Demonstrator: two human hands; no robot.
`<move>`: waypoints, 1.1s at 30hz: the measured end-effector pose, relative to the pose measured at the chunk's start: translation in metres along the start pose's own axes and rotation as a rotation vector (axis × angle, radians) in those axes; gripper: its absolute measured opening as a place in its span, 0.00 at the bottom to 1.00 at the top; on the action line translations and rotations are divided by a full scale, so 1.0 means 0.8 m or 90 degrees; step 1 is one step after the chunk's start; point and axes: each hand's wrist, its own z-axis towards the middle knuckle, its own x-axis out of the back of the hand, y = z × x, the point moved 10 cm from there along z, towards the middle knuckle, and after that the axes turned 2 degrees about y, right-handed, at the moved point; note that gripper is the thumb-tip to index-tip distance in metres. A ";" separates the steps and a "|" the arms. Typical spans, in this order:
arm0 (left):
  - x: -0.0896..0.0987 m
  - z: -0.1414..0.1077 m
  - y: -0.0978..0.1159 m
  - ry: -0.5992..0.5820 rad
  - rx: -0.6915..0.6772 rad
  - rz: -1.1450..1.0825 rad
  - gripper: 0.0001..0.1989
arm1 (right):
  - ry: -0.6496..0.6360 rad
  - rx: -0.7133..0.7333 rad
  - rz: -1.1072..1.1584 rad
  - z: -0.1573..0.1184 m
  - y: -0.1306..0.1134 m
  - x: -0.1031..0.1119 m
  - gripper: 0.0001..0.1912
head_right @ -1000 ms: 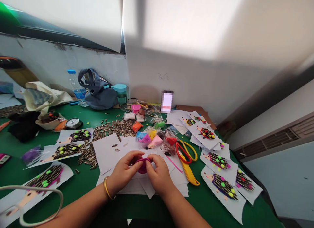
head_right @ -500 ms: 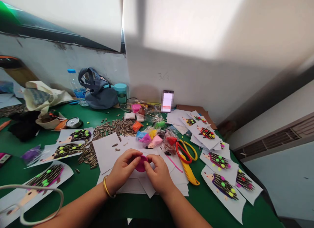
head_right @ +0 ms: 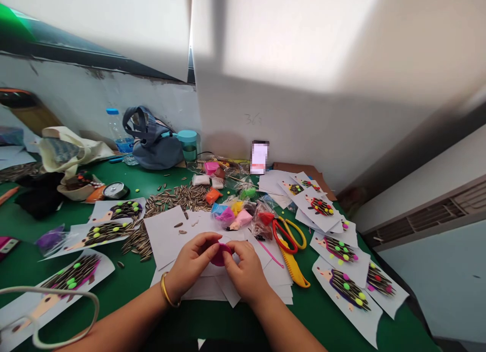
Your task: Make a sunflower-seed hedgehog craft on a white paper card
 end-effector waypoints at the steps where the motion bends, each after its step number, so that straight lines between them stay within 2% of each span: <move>1: -0.001 0.000 0.000 -0.005 0.004 -0.007 0.14 | 0.002 -0.001 -0.004 0.000 0.000 0.000 0.08; 9: -0.007 0.002 -0.014 -0.027 0.086 -0.049 0.14 | 0.030 -0.014 0.016 0.000 0.003 0.007 0.10; 12: -0.010 0.001 -0.012 -0.028 0.077 -0.077 0.13 | 0.028 -0.013 0.021 0.000 0.003 0.007 0.11; 16: -0.011 0.000 -0.013 -0.033 0.074 -0.049 0.12 | 0.010 -0.005 0.017 -0.001 0.002 0.004 0.11; 20: -0.004 0.001 -0.012 -0.002 0.075 -0.057 0.12 | -0.006 -0.015 0.032 -0.001 0.005 0.000 0.12; 24: -0.008 0.000 -0.010 -0.009 0.086 -0.132 0.16 | -0.002 -0.024 0.018 0.000 0.003 0.000 0.08; 26: -0.010 -0.001 -0.010 -0.018 0.087 -0.124 0.18 | 0.001 -0.022 0.011 0.001 0.001 0.000 0.06; 29: -0.012 -0.002 -0.012 -0.035 0.094 -0.076 0.12 | -0.013 -0.010 0.010 0.001 -0.003 -0.003 0.05; 33: -0.012 -0.001 -0.011 -0.044 0.086 -0.078 0.12 | -0.018 -0.009 0.035 0.002 -0.002 -0.002 0.09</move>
